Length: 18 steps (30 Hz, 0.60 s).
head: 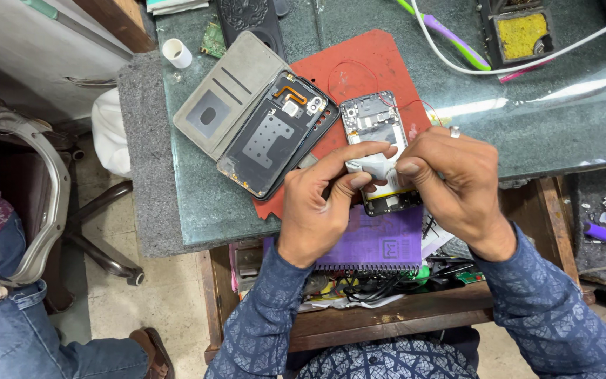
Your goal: The person disassembles a smartphone, removes the back cover, and uses a screwdriver to unscrew internal components. They then apply adhesive from a tube to the battery area and reposition the back cover onto the phone chassis.
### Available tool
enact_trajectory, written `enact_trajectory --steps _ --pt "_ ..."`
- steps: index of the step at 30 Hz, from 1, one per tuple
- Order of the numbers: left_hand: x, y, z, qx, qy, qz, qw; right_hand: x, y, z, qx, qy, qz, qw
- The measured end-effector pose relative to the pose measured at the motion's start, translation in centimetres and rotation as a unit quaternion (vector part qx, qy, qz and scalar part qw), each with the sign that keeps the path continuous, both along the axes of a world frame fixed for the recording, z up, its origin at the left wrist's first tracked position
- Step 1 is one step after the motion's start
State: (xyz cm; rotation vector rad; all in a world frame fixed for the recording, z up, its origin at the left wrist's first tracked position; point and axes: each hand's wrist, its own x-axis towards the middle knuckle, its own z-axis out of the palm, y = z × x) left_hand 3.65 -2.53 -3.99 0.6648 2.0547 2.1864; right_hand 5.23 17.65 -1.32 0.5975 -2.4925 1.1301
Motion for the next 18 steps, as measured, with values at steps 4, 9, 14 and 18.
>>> enact_trajectory --steps 4,9,14,18 --pt "0.2 -0.1 0.0 0.006 0.058 0.048 0.997 0.0 0.8 0.3 -0.022 -0.002 -0.005 1.000" --pt "0.0 -0.6 -0.3 0.043 0.039 0.114 0.992 0.0 2.4 0.5 -0.131 -0.021 -0.057 0.989" --pt "0.2 -0.1 -0.3 0.037 0.045 0.124 0.991 -0.3 3.2 -0.7 -0.170 -0.023 -0.033 0.985" --pt "0.1 -0.2 -0.2 0.024 0.053 0.130 0.990 -0.7 2.6 -0.9 -0.200 -0.059 -0.059 0.976"
